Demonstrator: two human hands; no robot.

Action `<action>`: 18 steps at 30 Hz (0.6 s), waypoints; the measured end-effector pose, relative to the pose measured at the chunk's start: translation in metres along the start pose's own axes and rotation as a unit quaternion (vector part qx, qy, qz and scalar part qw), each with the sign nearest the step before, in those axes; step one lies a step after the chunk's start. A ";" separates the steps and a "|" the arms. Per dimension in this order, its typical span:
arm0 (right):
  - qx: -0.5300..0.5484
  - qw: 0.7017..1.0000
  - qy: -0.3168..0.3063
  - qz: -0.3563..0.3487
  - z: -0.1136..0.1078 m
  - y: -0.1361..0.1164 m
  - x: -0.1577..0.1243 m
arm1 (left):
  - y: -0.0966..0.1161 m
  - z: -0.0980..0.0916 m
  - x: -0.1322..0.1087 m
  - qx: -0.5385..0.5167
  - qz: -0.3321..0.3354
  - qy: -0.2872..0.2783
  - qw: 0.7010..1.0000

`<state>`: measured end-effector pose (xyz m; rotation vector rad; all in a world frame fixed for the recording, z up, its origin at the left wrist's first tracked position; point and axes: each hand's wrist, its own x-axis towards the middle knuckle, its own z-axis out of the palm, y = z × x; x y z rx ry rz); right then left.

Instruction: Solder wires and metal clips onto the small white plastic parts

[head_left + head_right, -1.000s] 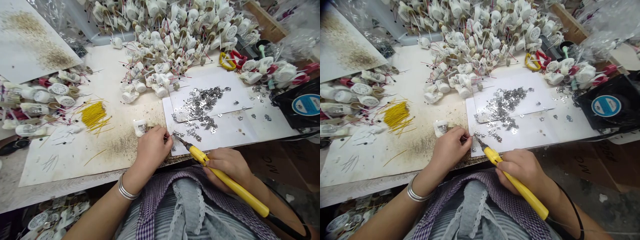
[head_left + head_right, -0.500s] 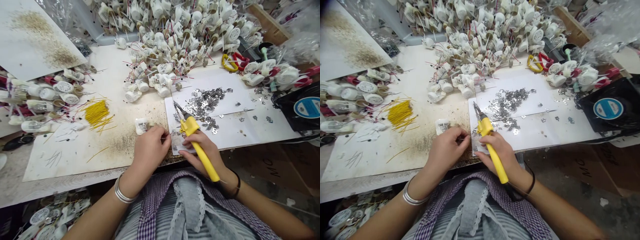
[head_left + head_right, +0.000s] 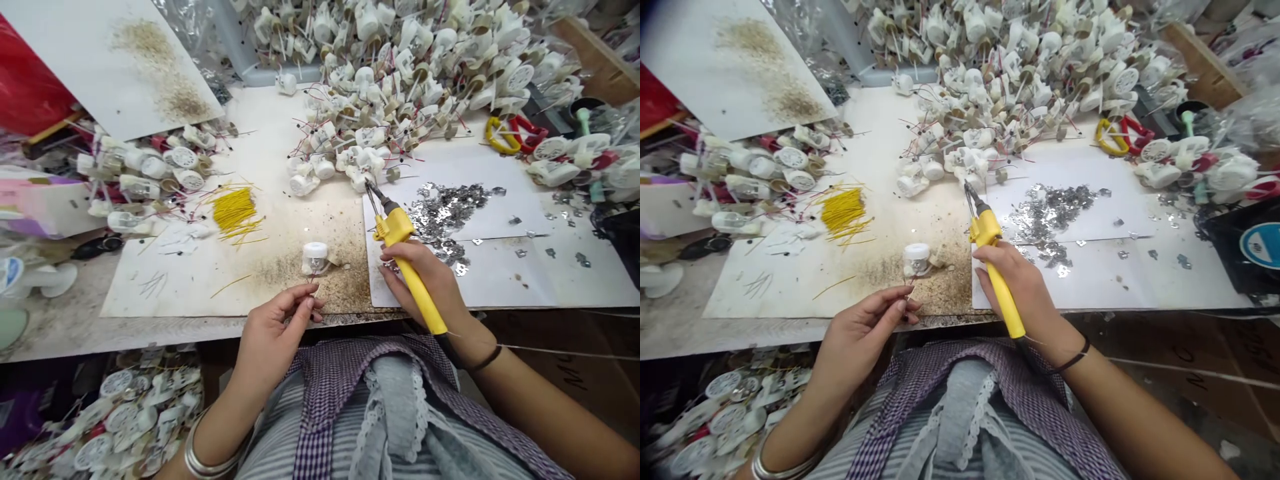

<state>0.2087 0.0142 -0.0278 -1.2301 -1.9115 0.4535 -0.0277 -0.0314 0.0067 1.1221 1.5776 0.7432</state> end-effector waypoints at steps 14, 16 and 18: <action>0.119 0.987 -0.109 0.007 0.062 -0.027 0.043 | -0.014 -0.010 0.033 -0.099 -0.009 0.093 0.991; 0.137 0.984 -0.105 0.038 0.059 -0.028 0.038 | -0.010 -0.004 0.038 -0.166 -0.005 0.083 0.983; 0.164 0.979 -0.102 0.067 0.054 -0.028 0.033 | -0.006 0.000 0.042 -0.201 0.005 0.068 0.977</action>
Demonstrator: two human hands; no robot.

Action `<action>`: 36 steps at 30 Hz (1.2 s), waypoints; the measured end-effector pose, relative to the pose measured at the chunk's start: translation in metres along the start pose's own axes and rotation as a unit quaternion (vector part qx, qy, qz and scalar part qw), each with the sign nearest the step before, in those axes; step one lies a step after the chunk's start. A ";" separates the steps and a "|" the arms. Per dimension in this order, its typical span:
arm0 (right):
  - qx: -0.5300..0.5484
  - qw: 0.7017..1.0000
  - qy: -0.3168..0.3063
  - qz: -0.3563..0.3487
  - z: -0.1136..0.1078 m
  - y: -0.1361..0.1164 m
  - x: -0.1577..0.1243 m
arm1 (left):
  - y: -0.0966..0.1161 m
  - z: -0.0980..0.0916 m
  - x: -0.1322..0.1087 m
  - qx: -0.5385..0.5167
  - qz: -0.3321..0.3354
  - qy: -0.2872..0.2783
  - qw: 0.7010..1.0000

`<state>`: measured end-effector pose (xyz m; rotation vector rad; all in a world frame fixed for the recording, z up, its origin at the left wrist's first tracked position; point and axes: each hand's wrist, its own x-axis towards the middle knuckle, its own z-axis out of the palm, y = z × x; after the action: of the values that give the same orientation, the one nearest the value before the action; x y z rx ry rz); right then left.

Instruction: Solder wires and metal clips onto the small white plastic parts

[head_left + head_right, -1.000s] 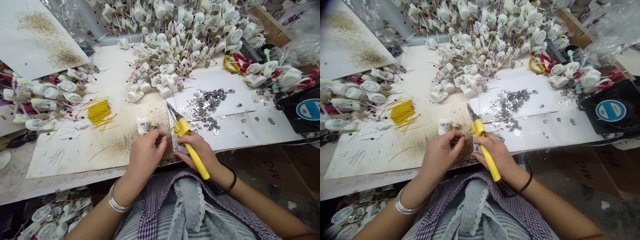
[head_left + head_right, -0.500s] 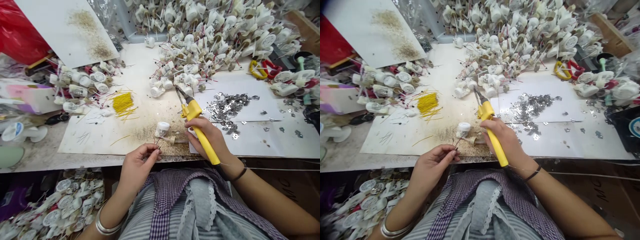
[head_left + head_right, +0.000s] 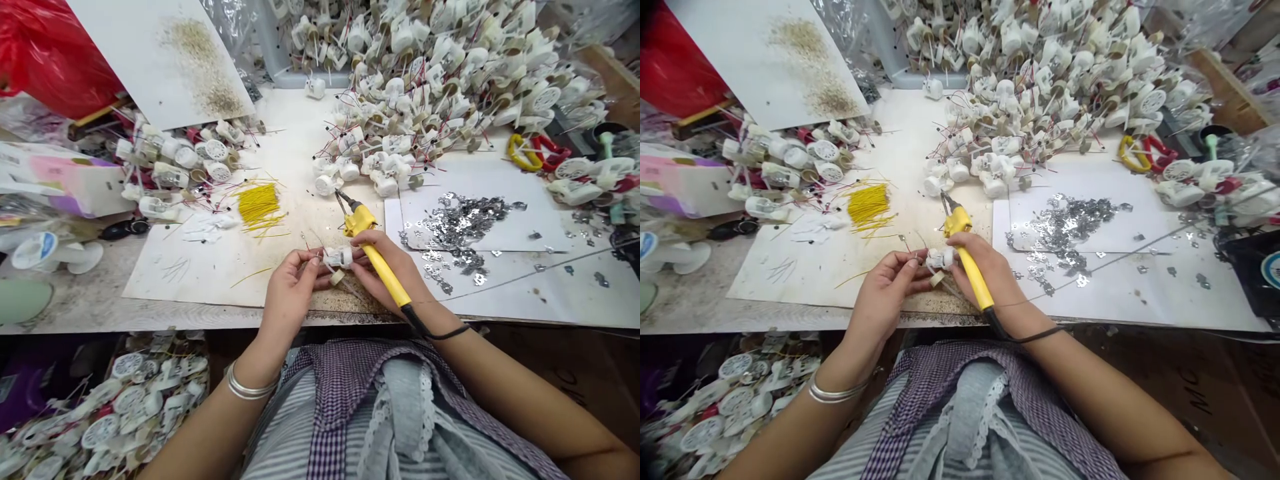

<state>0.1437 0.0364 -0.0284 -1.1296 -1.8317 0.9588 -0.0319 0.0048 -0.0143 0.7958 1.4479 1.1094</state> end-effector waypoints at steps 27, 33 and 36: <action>-0.221 0.969 -0.048 -0.103 -0.042 -0.013 0.005 | 0.009 0.002 -0.012 0.287 0.212 -0.058 0.932; -0.065 0.989 0.030 -0.133 -0.023 -0.013 -0.002 | 0.010 0.003 -0.009 0.286 0.231 -0.050 0.929; -0.026 0.991 0.009 -0.129 -0.015 -0.017 -0.006 | 0.011 0.004 -0.009 0.293 0.246 -0.057 0.922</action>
<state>0.1527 0.0287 -0.0086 -0.8999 -1.9411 0.7533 -0.0272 0.0014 -0.0006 1.6940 1.5382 0.9644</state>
